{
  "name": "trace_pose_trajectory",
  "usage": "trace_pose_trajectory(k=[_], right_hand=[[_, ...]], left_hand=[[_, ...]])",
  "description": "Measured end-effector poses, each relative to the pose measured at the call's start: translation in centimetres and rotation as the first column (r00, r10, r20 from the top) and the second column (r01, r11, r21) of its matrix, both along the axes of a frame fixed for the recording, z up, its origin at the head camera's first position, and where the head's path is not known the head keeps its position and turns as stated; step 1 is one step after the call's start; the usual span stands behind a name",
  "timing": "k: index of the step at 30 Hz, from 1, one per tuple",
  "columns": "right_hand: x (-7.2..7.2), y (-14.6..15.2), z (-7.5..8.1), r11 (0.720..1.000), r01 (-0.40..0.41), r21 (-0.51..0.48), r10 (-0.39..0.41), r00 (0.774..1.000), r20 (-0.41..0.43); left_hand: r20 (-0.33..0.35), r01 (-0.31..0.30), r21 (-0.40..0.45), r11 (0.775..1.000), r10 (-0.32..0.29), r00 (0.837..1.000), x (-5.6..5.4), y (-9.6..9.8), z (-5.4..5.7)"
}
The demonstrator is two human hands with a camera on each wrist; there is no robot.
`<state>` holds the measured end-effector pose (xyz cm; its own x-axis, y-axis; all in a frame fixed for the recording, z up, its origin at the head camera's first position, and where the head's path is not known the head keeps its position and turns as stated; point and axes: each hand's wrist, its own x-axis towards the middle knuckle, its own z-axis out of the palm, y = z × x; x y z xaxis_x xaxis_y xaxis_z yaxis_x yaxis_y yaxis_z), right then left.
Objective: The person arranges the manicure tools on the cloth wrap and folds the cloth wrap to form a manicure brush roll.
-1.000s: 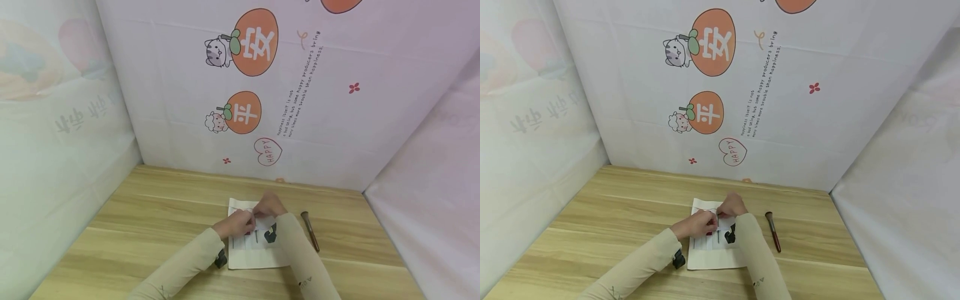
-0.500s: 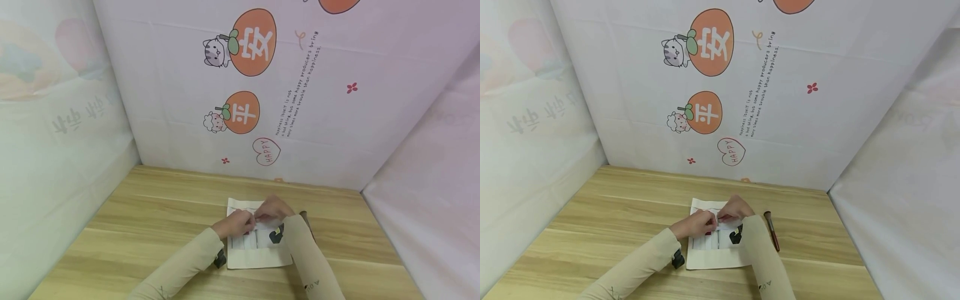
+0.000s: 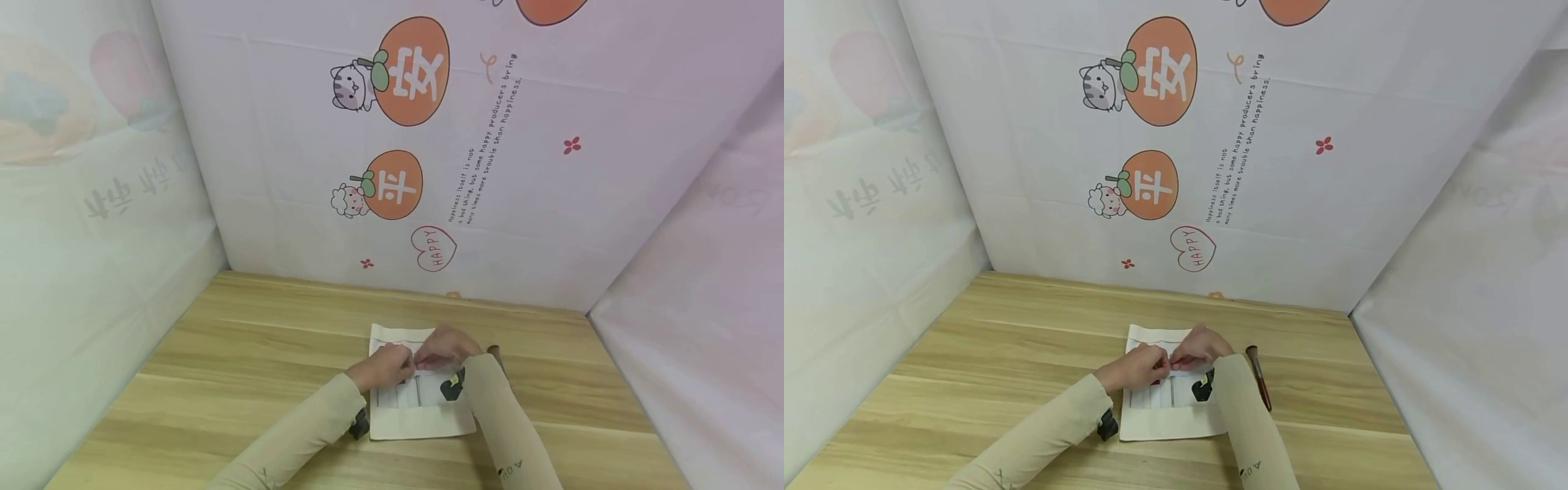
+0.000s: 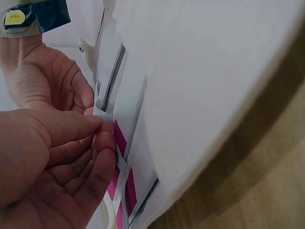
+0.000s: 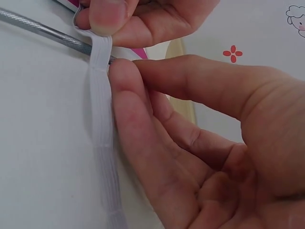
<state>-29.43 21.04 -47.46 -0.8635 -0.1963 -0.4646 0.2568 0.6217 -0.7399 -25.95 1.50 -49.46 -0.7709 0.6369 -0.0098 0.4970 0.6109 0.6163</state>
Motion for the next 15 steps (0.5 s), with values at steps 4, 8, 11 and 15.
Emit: trace_pose_trajectory(k=[4, 8, 11, 15], right_hand=[[0.1, 0.0, 0.0, 0.999, -0.028, 0.039, 0.028, 1.000, -0.010], [0.1, 0.0, 0.4, 0.992, -0.032, 0.121, 0.036, 0.999, -0.033], [0.0, 0.5, 1.2, 0.988, -0.022, 0.151, 0.031, 0.998, -0.054], [-0.2, 1.9, 2.8, 0.988, -0.036, 0.149, 0.047, 0.997, -0.069]], left_hand=[[-0.010, 0.003, -0.011, 1.000, -0.003, 1.000, 0.1, 0.0, -0.1], [-0.012, 0.012, -0.001, 1.000, -0.012, 1.000, 0.0, -0.1, -0.1], [0.024, 0.013, 0.006, 1.000, -0.013, 1.000, -0.1, -0.2, -0.1], [0.065, 0.018, 0.001, 1.000, -0.018, 0.998, -0.4, -0.4, -0.1]])
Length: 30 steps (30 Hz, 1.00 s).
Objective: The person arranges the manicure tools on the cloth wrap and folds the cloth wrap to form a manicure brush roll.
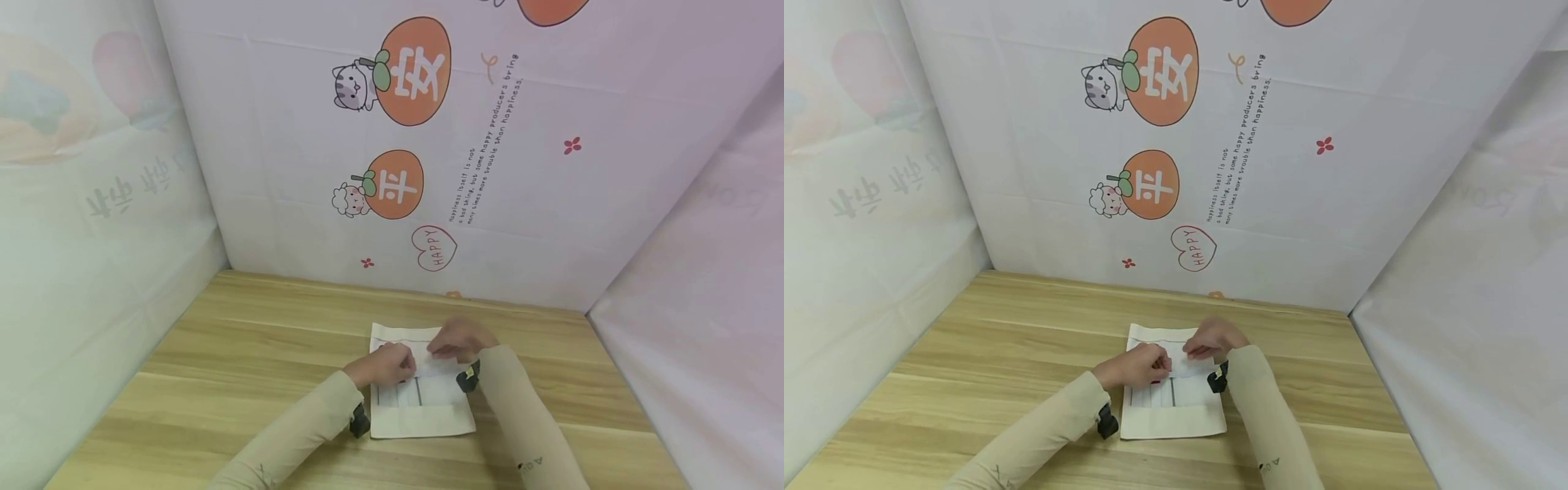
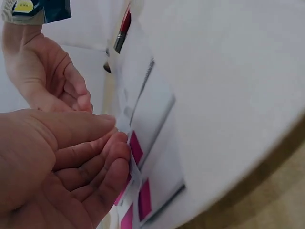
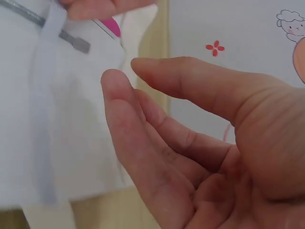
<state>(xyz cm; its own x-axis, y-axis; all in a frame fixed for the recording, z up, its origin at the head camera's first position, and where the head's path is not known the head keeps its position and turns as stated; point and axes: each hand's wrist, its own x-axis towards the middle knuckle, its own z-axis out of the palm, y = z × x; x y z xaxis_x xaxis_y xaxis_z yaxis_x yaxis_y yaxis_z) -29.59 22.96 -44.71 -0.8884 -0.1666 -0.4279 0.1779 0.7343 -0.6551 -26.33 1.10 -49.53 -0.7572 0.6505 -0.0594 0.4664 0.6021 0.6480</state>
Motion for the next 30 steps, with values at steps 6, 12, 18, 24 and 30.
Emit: trace_pose_trajectory(k=[6, 12, 18, 24, 30], right_hand=[[0.1, 2.9, 2.0, 0.998, -0.011, 0.069, 0.014, 0.999, -0.043], [1.0, 6.6, 3.0, 0.978, -0.034, 0.207, 0.061, 0.991, -0.123], [1.6, 9.8, 3.1, 0.955, -0.038, 0.295, 0.086, 0.985, -0.152], [2.2, 12.0, 2.0, 0.953, 0.013, 0.303, 0.051, 0.977, -0.205], [2.4, 13.1, -0.1, 0.955, 0.073, 0.287, -0.013, 0.979, -0.205]], left_hand=[[-0.038, 0.029, 0.006, 1.000, -0.029, 0.999, -0.1, 0.1, 0.6], [-0.064, 0.057, -0.046, 0.997, -0.060, 0.996, 0.1, 0.8, 1.3], [-0.129, 0.080, -0.055, 0.995, -0.087, 0.988, 0.1, 1.6, 1.2], [-0.120, 0.045, -0.055, 0.997, -0.052, 0.991, 0.1, 2.3, 0.6], [-0.086, 0.019, -0.072, 0.997, -0.025, 0.996, 0.1, 2.8, 0.1]])
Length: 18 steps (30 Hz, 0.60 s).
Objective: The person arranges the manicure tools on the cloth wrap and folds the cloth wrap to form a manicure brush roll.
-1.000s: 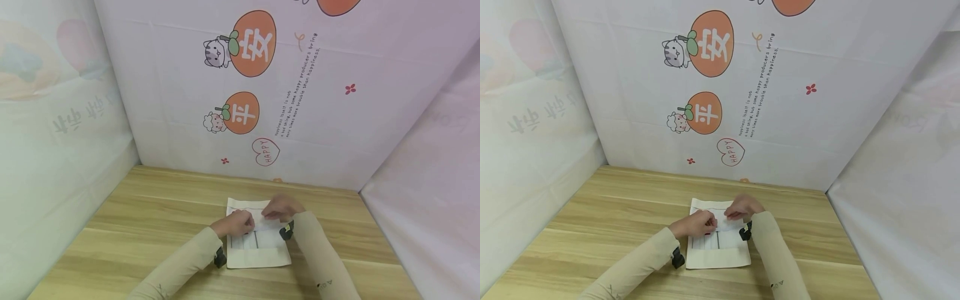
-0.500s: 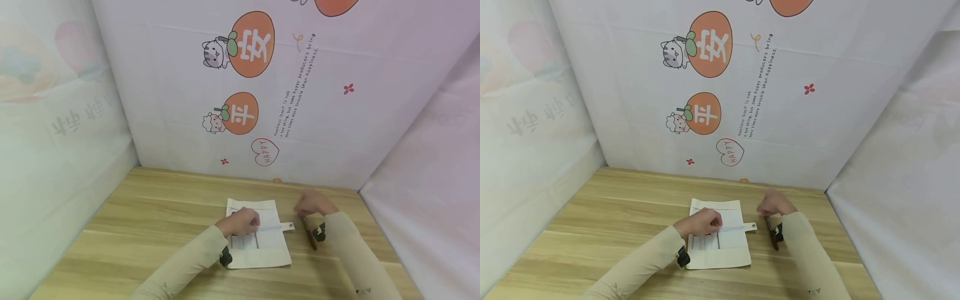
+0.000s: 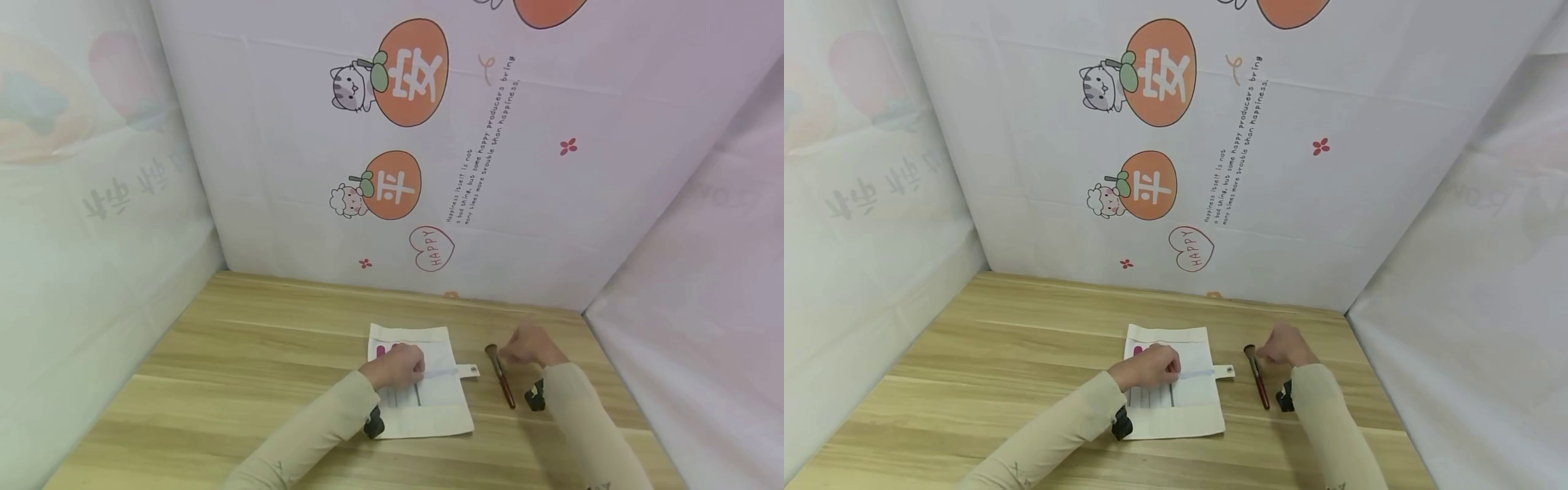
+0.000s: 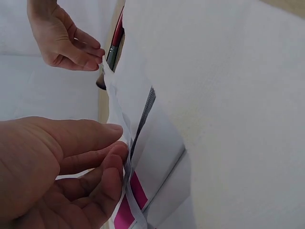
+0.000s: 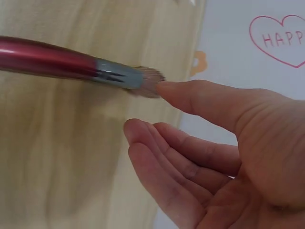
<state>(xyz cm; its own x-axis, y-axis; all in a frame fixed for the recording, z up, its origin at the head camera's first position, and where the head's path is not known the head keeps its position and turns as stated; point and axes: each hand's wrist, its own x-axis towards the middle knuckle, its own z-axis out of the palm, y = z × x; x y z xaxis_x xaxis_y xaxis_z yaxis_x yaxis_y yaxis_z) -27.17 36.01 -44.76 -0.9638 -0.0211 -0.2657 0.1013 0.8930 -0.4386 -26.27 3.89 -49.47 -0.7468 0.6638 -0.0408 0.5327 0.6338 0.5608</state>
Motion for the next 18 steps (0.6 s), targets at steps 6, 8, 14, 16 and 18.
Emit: trace_pose_trajectory(k=[6, 8, 14, 16, 18], right_hand=[[0.0, 0.1, -1.5, 0.999, 0.029, -0.022, -0.029, 1.000, -0.009], [-0.1, -0.1, -1.8, 0.999, 0.037, -0.023, -0.037, 0.999, -0.005], [-0.4, -0.7, -2.2, 1.000, 0.028, -0.010, -0.028, 1.000, 0.009], [-0.4, -0.9, -2.3, 1.000, 0.019, -0.011, -0.019, 1.000, 0.011], [-0.5, -1.1, -2.4, 1.000, 0.012, -0.012, -0.012, 1.000, 0.012]], left_hand=[[0.018, -0.011, -0.001, 1.000, 0.011, 1.000, 0.1, 0.1, -0.3], [0.022, -0.013, 0.002, 1.000, 0.013, 1.000, 0.1, 0.2, -0.4], [0.031, -0.024, -0.009, 1.000, 0.025, 0.999, 0.1, 0.4, -0.3], [0.030, -0.031, -0.018, 0.999, 0.032, 0.999, 0.1, 0.5, -0.3], [0.024, -0.029, -0.024, 0.999, 0.030, 0.999, 0.0, 0.7, -0.3]])
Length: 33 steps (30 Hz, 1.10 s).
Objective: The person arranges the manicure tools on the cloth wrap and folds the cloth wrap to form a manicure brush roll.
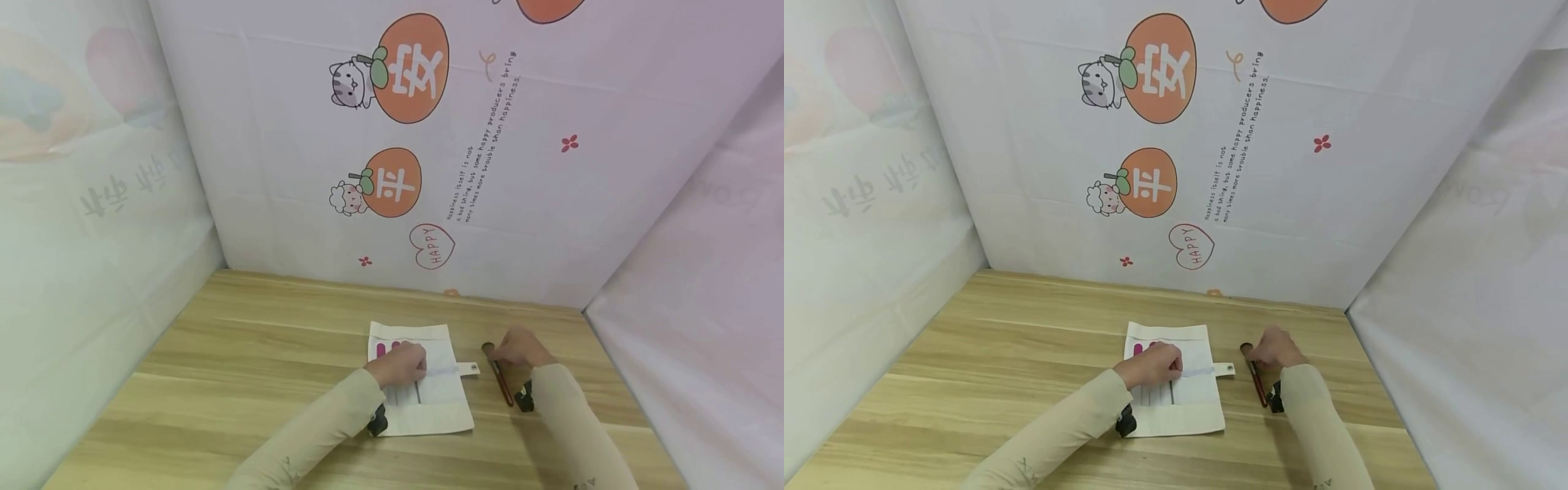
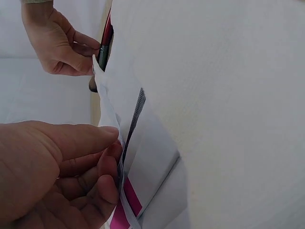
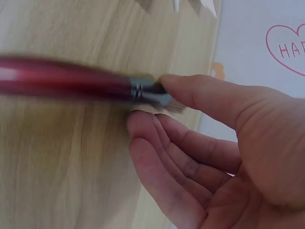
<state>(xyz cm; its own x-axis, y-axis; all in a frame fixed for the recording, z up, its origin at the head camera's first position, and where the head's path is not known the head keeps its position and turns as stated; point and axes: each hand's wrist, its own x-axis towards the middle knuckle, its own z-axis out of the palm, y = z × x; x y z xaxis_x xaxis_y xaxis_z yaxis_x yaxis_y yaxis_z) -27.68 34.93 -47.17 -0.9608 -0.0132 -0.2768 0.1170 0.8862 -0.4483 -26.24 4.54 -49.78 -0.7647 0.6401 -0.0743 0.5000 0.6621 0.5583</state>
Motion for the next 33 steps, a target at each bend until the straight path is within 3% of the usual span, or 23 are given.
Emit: trace_pose_trajectory(k=[10, 15, 24, 33], right_hand=[[-0.2, -0.5, -0.2, 1.000, -0.012, 0.016, 0.013, 1.000, -0.020], [-0.4, -0.3, 0.3, 0.999, -0.034, -0.007, 0.034, 0.999, -0.010], [-1.1, -1.0, 3.8, 0.996, -0.072, -0.058, 0.072, 0.997, 0.011], [-2.4, -5.0, 6.6, 0.970, -0.060, -0.237, 0.060, 0.998, -0.008]], left_hand=[[-0.043, 0.028, 0.056, 0.998, -0.025, 0.999, -0.3, 0.3, -0.5], [-0.045, 0.021, 0.050, 0.999, -0.018, 0.999, 0.1, -0.1, 0.2], [-0.071, 0.032, 0.023, 0.999, -0.030, 0.997, 0.3, -1.0, 1.5], [-0.081, 0.064, 0.072, 0.995, -0.058, 0.995, 0.2, -1.3, 1.3]])
